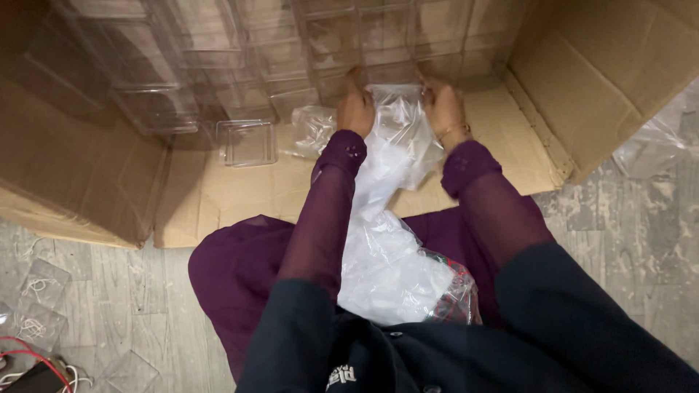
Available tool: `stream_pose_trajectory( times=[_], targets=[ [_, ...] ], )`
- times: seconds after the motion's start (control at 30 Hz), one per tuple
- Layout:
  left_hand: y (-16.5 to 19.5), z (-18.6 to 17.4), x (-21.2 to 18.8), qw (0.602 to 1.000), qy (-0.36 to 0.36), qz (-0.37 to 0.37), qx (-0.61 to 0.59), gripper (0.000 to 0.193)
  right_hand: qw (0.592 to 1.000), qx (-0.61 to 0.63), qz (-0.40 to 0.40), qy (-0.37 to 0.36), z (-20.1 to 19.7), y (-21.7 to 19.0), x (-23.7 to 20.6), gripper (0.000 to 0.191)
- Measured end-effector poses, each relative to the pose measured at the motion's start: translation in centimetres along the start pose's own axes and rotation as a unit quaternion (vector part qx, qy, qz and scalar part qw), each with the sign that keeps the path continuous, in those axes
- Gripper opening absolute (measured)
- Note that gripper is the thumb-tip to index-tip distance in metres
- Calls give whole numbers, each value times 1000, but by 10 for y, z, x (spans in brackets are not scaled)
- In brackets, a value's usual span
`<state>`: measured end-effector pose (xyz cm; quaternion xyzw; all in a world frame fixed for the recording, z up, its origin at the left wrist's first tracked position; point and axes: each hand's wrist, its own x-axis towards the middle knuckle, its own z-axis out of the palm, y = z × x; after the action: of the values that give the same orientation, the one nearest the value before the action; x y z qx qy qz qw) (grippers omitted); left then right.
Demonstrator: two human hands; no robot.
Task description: The person sits on the floor in front of a large cardboard carton filled with clear plastic boxes. They pull plastic bags and wrapping off the boxes, separate the boxes, and stack them inside the carton one at a time.
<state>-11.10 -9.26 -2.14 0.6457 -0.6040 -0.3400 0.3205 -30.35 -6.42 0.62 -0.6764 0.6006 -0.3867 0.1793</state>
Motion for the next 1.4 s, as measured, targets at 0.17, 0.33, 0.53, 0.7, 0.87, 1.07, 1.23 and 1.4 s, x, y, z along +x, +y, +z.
stream_pose_trajectory(
  times=[0.17,0.33,0.53,0.7,0.87,1.07,1.23,1.4],
  targets=[
    [-7,2,-30,993,-49,49,-95,38,997,-63,34,-28,-39,-30,-40,42],
    [24,-9,-106,972,-137,6,-191,32,991,-102,45,-69,-115,-65,-94,39],
    [44,-4,-146,934,-249,-38,-253,23,970,55,238,-16,-141,-12,-156,14],
    [6,26,-154,953,-248,-8,-174,32,957,214,195,3,-104,91,-200,19],
    [-11,47,-157,979,-195,50,9,39,872,405,270,-48,-95,71,-193,27],
    [18,31,-167,933,-268,135,-196,34,723,656,210,-53,-109,-96,-166,65],
    [61,-7,-176,943,-240,155,-168,30,925,371,53,-58,-95,-151,-171,84],
    [109,-112,-162,912,-365,173,74,31,823,467,166,278,-140,-74,-199,60]
  ],
)
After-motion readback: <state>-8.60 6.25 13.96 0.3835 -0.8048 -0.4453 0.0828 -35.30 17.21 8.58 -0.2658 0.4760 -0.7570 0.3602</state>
